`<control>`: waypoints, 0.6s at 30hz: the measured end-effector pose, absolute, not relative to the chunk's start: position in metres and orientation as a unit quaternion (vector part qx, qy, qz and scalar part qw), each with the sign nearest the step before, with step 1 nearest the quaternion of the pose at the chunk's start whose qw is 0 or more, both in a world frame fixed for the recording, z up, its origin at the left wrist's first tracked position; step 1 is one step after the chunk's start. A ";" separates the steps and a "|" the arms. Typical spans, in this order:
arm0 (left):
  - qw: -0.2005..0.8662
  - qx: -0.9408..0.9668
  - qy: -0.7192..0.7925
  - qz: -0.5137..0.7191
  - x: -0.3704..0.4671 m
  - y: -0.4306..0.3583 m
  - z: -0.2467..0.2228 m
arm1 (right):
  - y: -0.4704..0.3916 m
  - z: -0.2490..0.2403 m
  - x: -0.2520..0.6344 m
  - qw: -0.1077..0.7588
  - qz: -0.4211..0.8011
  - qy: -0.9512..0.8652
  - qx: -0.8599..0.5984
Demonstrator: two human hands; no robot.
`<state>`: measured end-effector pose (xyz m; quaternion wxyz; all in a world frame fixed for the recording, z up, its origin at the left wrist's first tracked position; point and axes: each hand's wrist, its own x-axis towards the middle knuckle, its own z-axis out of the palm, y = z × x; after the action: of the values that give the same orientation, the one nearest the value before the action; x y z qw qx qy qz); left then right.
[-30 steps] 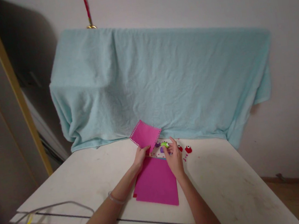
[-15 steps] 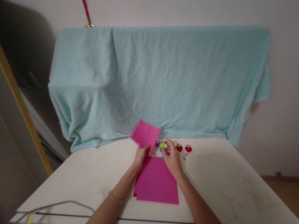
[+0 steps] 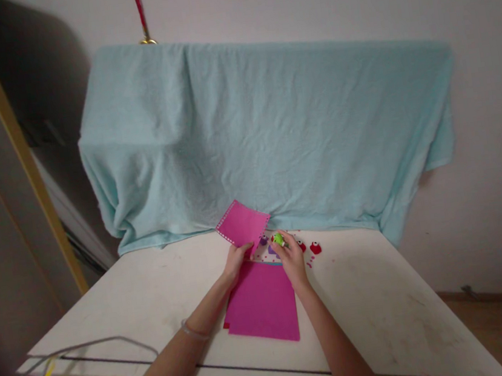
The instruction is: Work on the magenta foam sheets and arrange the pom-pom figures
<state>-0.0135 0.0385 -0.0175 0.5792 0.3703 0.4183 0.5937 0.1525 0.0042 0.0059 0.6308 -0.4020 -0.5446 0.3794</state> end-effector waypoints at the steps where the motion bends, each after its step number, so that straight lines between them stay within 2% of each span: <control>1: 0.575 0.375 0.424 0.591 -0.013 0.038 -0.016 | 0.004 0.007 0.153 0.635 0.411 -0.523 -0.392; 8: 0.547 0.397 0.429 0.599 -0.012 0.031 -0.005 | 0.007 0.008 0.156 0.654 0.529 -0.420 -0.341; 18: 0.551 0.377 0.427 0.609 -0.010 0.023 0.005 | 0.008 0.008 0.157 0.625 0.555 -0.409 -0.366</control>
<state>-0.0096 0.0232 0.0045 0.5512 0.3772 0.4272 0.6095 0.1574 0.0075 0.0075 0.6251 -0.3663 -0.4091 0.5547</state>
